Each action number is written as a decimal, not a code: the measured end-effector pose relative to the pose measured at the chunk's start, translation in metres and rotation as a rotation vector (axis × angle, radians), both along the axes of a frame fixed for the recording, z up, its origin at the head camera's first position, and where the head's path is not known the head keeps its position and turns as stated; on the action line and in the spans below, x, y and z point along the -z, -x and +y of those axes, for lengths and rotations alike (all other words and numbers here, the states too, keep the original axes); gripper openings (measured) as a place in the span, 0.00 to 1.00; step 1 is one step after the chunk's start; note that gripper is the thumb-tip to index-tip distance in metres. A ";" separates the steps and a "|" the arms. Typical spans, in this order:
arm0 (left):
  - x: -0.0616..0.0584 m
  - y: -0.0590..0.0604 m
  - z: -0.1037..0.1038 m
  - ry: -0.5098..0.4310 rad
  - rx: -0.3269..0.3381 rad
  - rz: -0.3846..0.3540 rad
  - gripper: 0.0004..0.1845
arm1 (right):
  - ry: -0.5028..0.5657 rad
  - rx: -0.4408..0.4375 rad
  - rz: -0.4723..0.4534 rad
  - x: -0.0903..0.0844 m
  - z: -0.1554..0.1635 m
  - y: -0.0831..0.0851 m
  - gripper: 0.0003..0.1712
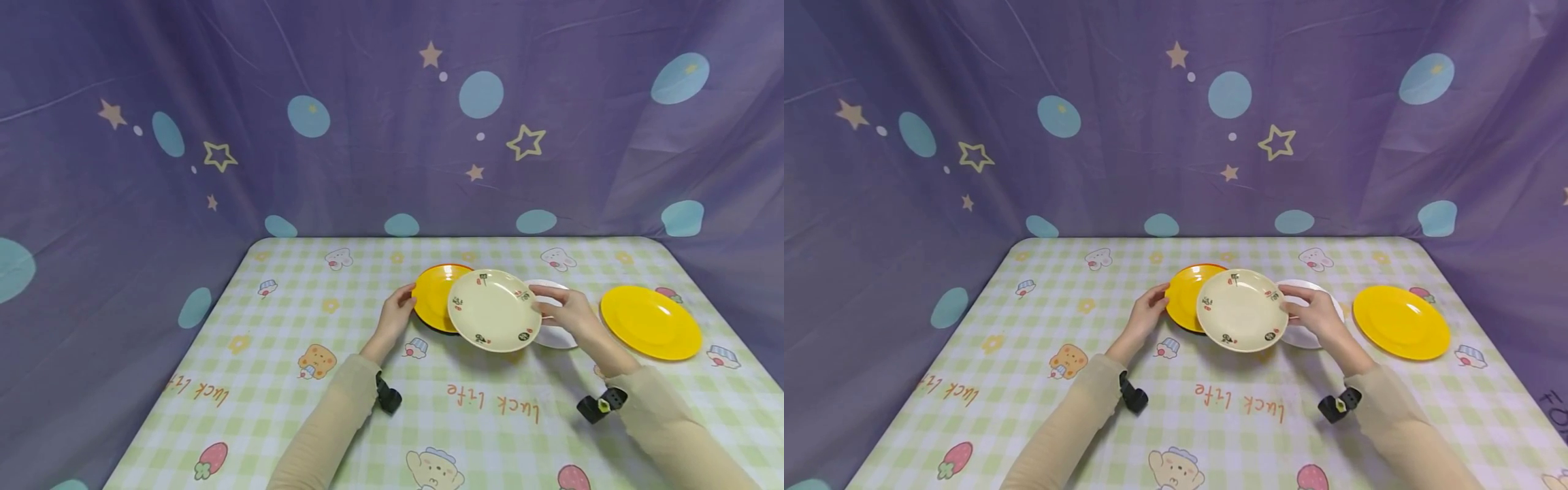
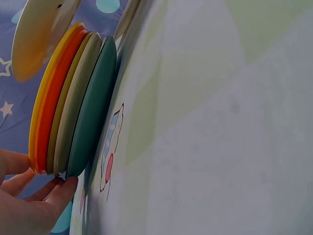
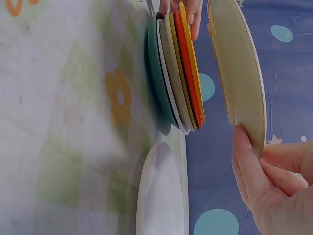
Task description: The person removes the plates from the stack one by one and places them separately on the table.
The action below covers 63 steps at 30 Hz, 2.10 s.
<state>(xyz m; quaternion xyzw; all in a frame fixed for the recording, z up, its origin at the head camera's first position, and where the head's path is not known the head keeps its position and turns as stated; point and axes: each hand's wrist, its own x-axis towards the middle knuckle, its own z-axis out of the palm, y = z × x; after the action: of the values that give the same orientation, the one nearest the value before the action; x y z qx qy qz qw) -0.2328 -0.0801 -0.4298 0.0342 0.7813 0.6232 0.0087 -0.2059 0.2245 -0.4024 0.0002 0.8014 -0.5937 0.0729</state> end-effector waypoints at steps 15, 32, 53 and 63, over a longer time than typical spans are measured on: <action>0.023 0.015 -0.002 0.024 -0.017 0.003 0.19 | -0.055 -0.034 0.010 0.000 0.023 -0.019 0.30; 0.023 0.015 -0.002 0.026 -0.025 -0.002 0.18 | -0.115 -0.109 0.001 0.010 0.054 -0.040 0.31; 0.025 0.017 -0.002 0.029 -0.030 -0.011 0.18 | -0.075 -0.139 -0.122 0.019 0.088 -0.059 0.18; 0.014 0.011 -0.001 0.016 -0.023 -0.015 0.19 | -0.033 -0.217 -0.143 0.026 0.099 -0.068 0.18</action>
<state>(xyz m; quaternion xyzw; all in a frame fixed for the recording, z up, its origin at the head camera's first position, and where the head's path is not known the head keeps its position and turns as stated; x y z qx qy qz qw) -0.2438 -0.0808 -0.4436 0.0204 0.7865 0.6172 0.0074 -0.1381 0.3232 -0.4283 -0.0430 0.7990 -0.5677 0.1935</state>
